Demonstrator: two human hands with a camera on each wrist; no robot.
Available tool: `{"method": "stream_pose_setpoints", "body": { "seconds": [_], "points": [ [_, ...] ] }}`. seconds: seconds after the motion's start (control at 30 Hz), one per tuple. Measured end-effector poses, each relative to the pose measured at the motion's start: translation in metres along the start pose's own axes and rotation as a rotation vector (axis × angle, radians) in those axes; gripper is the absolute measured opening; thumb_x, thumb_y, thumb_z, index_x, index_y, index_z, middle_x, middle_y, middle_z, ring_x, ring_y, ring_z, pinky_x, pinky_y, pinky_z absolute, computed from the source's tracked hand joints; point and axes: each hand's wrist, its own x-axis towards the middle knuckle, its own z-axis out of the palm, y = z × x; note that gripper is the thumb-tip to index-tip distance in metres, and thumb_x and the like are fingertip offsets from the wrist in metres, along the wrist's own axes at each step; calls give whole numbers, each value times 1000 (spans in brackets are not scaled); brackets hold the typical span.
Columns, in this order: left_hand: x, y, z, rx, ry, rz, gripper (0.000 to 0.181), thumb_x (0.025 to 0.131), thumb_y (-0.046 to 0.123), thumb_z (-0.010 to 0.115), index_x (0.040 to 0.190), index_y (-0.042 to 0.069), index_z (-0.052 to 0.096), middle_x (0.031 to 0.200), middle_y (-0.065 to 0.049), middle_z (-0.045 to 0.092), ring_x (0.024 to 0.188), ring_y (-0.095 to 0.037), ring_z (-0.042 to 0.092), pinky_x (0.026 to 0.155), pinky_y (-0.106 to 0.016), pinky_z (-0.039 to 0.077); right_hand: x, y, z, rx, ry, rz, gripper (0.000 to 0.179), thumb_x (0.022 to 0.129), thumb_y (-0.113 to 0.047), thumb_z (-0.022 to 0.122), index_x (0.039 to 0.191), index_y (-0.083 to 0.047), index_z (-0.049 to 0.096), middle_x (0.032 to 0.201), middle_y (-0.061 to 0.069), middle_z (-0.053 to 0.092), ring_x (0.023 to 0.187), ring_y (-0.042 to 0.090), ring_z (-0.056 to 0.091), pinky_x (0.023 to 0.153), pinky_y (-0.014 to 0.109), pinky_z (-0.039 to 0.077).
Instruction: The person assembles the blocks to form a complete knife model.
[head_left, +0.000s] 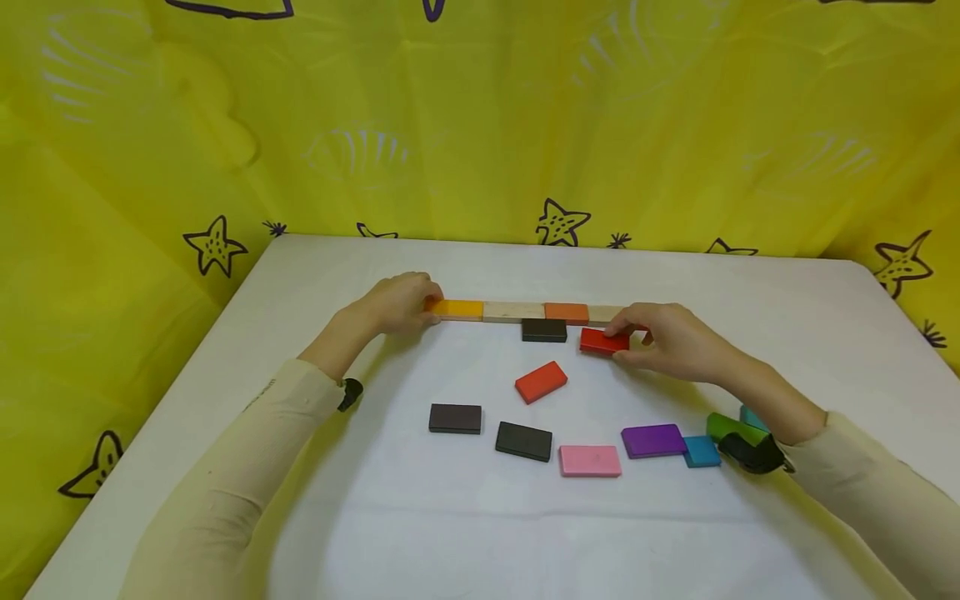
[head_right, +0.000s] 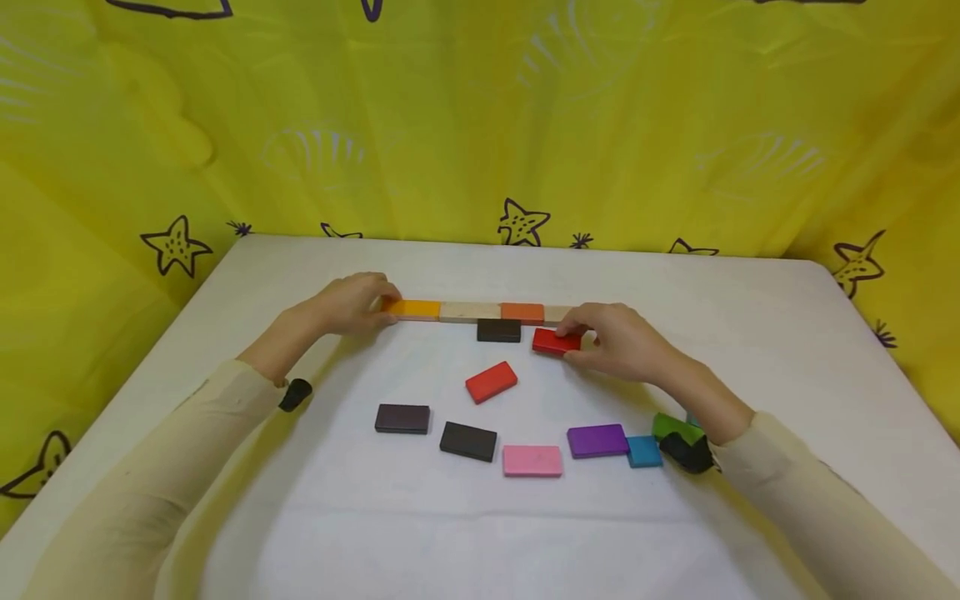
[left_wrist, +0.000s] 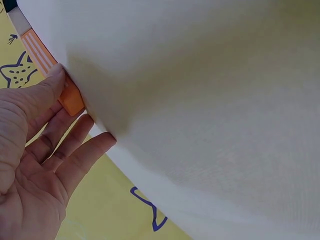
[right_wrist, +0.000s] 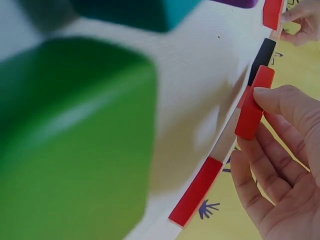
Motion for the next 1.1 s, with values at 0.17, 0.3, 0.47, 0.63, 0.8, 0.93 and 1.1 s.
{"method": "stream_pose_setpoints", "body": {
  "seconds": [0.17,0.3,0.47,0.63,0.8,0.93,1.1],
  "points": [
    [1,1,0,2,-13,-13,30,96,17,71,121,0,70,106,-12,62,95,-27,55,86,-43,49,6,-1,1,-14,-17,11,29,85,-10,83,112,-6,74,106,4,73,99,23,64,85,43,54],
    [0,0,0,-2,-16,-19,31,96,18,71,122,0,70,108,-13,62,96,-28,55,87,-44,49,11,-3,2,-14,-30,12,29,85,-7,82,112,-4,74,106,6,73,99,24,64,85,44,54],
    [-1,1,-1,1,-7,-9,30,96,17,71,121,0,70,106,-12,62,94,-28,54,84,-43,48,17,-4,2,-28,-45,-1,28,86,-6,81,113,-3,74,110,9,74,102,28,64,87,46,54],
    [0,2,0,4,-5,-1,30,96,16,71,121,0,70,106,-13,62,95,-28,55,85,-44,49,19,-5,1,-41,-41,11,27,85,-5,81,111,-3,74,112,11,74,102,29,64,87,47,54],
    [1,3,-1,6,-9,-8,30,96,16,71,120,-1,70,107,-13,63,96,-28,56,87,-46,49,21,-6,1,-50,-31,12,26,85,-5,82,109,-3,75,109,11,74,102,30,64,90,49,54],
    [1,3,-1,11,-6,6,29,95,15,72,119,-1,70,105,-12,62,94,-28,55,84,-44,49,23,-7,2,-78,-21,11,26,84,-5,83,109,-2,75,106,10,74,102,30,65,92,50,54],
    [0,3,0,11,-4,12,29,95,15,71,119,-1,70,105,-13,62,95,-28,55,86,-45,49,25,-9,4,-91,-4,5,26,83,-4,83,107,-1,74,103,10,74,98,29,66,91,49,54]
  ]
}}
